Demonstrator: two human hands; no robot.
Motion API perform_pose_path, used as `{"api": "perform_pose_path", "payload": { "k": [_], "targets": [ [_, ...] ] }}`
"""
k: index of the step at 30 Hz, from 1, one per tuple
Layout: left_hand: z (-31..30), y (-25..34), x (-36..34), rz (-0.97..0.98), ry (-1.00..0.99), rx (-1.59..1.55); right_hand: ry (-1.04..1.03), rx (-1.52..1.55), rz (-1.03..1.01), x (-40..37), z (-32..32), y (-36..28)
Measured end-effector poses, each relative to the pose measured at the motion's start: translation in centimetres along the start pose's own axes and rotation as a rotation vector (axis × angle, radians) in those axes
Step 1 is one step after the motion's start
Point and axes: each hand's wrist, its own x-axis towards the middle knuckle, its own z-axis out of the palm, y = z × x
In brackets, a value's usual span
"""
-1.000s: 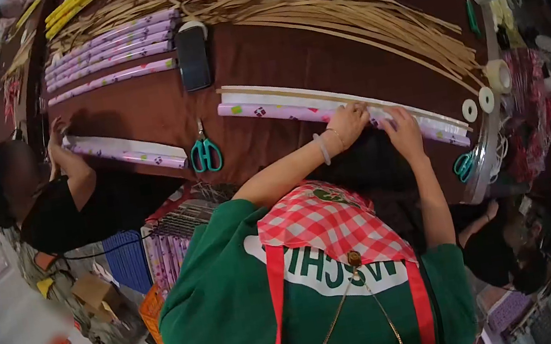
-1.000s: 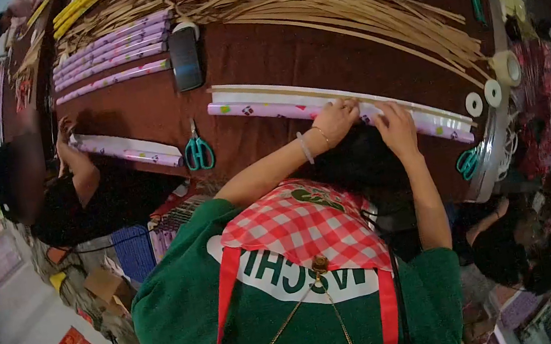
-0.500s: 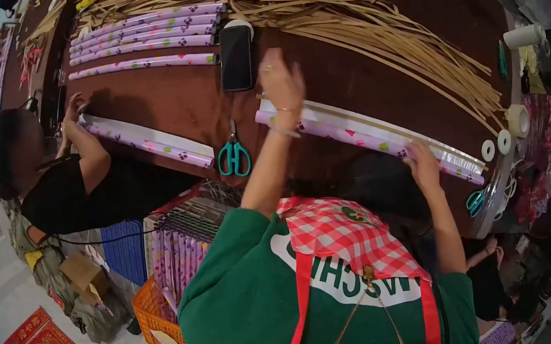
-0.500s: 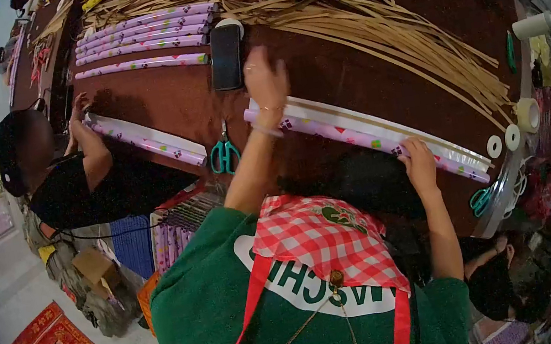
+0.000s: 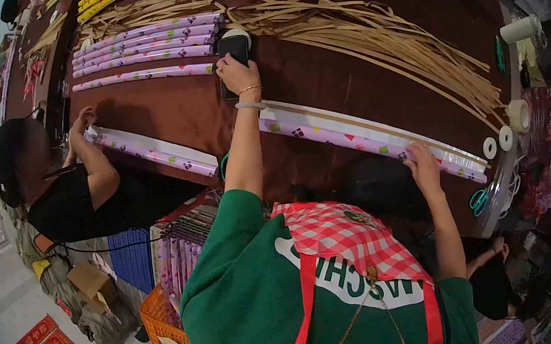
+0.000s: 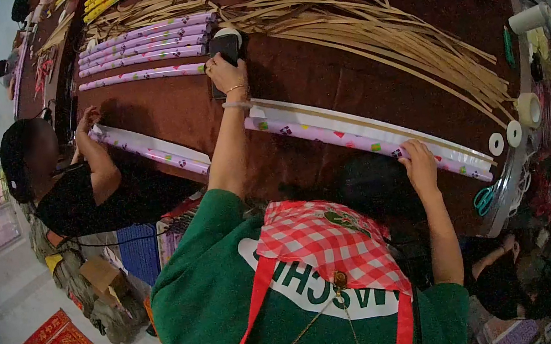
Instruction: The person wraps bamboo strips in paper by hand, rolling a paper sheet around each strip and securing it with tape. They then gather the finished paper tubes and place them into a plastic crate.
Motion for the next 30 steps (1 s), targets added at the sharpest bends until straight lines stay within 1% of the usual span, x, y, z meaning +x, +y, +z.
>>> {"api": "perform_pose_path", "payload": {
  "k": [2,8,17,20,22,23,25,26,28,29,30],
  "targets": [
    [0.2,0.1,0.0,-0.019,-0.002,-0.026,0.002,-0.021,-0.008,0.0,0.1,0.3],
    [0.2,0.2,-0.1,0.016,-0.015,-0.068,0.030,-0.017,-0.020,-0.1,0.0,-0.1],
    [0.5,0.1,-0.2,-0.022,-0.007,-0.094,0.039,0.005,-0.069,0.0,-0.3,-0.3],
    [0.3,-0.1,-0.2,0.022,0.003,-0.102,0.030,-0.020,-0.049,-0.1,0.1,0.2],
    [0.4,-0.1,-0.3,-0.043,-0.004,-0.137,0.010,-0.016,-0.033,-0.1,0.2,0.3],
    [0.4,-0.3,-0.3,-0.042,-0.003,-0.140,-0.011,-0.011,-0.017,-0.1,0.2,0.4],
    [0.4,-0.8,-0.3,0.015,0.027,-0.171,-0.004,-0.027,-0.016,-0.3,0.5,0.7],
    [0.3,-1.1,-0.4,0.014,0.029,-0.172,0.001,-0.038,-0.016,-0.2,0.6,0.8],
    [0.0,-1.7,-0.4,0.086,0.077,-0.012,0.004,-0.043,-0.022,-0.2,0.6,0.8],
    [-0.1,-1.7,-0.4,0.082,0.078,-0.014,0.008,-0.051,-0.027,-0.2,0.6,0.8],
    [-0.2,-1.5,-0.3,-0.020,0.026,-0.009,0.007,-0.056,-0.030,-0.2,0.5,0.7]
  ]
}}
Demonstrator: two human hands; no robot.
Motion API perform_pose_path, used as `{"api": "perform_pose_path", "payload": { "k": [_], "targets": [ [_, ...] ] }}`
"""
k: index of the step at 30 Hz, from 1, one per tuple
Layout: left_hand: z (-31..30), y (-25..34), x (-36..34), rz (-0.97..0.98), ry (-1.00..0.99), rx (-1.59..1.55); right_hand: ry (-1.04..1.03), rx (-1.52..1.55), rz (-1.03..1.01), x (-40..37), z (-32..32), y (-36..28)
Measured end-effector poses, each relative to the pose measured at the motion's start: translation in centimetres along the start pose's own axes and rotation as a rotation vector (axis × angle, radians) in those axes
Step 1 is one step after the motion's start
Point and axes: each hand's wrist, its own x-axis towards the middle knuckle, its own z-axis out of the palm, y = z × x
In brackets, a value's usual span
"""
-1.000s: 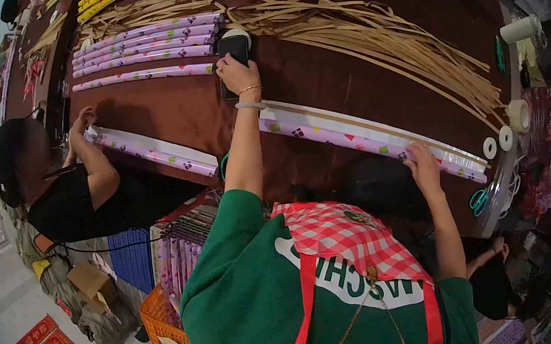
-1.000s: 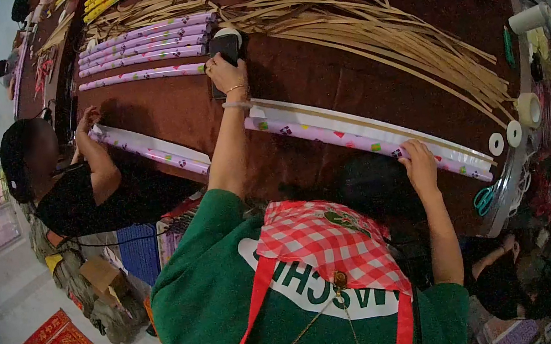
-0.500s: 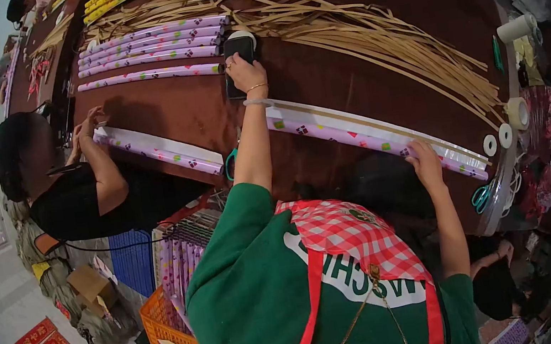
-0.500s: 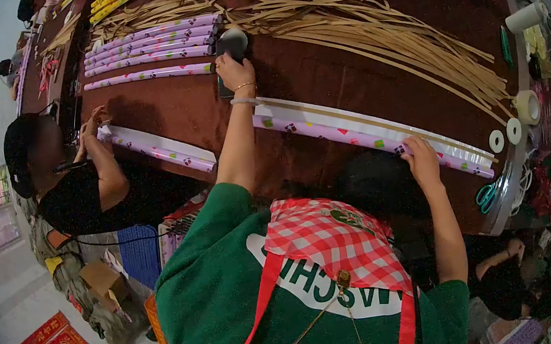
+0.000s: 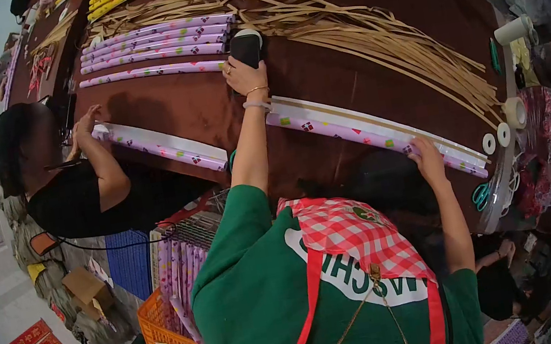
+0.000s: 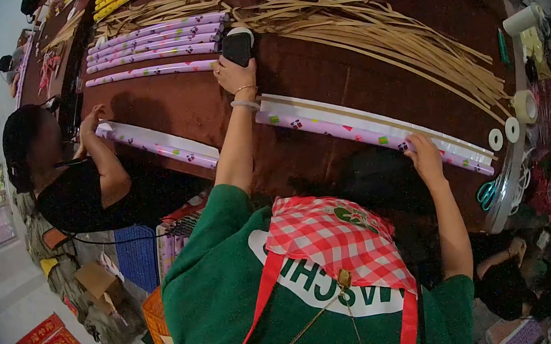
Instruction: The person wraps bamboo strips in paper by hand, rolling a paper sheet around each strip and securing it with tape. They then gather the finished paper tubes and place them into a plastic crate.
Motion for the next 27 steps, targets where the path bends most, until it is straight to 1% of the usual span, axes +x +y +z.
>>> {"api": "perform_pose_path", "payload": {
  "k": [1,9,11,14,16,18,19,21,23,25,27],
  "targets": [
    [-0.1,0.2,0.1,-0.103,-0.051,0.007,0.001,0.003,0.007,0.0,-0.1,-0.2],
    [0.3,0.0,0.4,-0.131,-0.040,-0.003,-0.047,0.030,0.032,0.1,-0.5,-0.4],
    [-0.1,0.1,0.4,-0.142,-0.051,-0.013,-0.023,0.020,0.001,0.1,-0.3,-0.1],
    [-0.4,-0.2,0.0,-0.108,-0.053,-0.043,-0.029,0.012,0.007,0.1,-0.2,0.1],
    [-0.6,-0.6,-0.6,-0.002,0.009,-0.070,-0.031,0.006,0.010,0.1,-0.2,0.0],
    [-0.6,-0.7,-1.7,0.117,0.122,-0.122,-0.034,0.004,0.013,0.1,-0.3,-0.1],
    [-2.2,0.5,-2.6,0.153,0.108,-0.193,-0.029,0.004,0.012,0.2,-0.3,-0.1],
    [-3.6,2.0,-5.3,0.328,0.098,-0.286,-0.033,0.006,0.008,0.2,-0.4,-0.3],
    [-5.8,4.0,-8.2,0.488,-0.044,-0.541,-0.047,0.012,0.025,0.3,-0.6,-0.6],
    [-7.0,5.0,-11.0,0.610,-0.290,-0.731,-0.057,0.005,0.010,0.3,-0.5,-0.3],
    [-7.1,5.0,-13.4,0.767,-0.564,-0.667,-0.079,-0.003,0.008,0.4,-0.5,-0.1]
  ]
}}
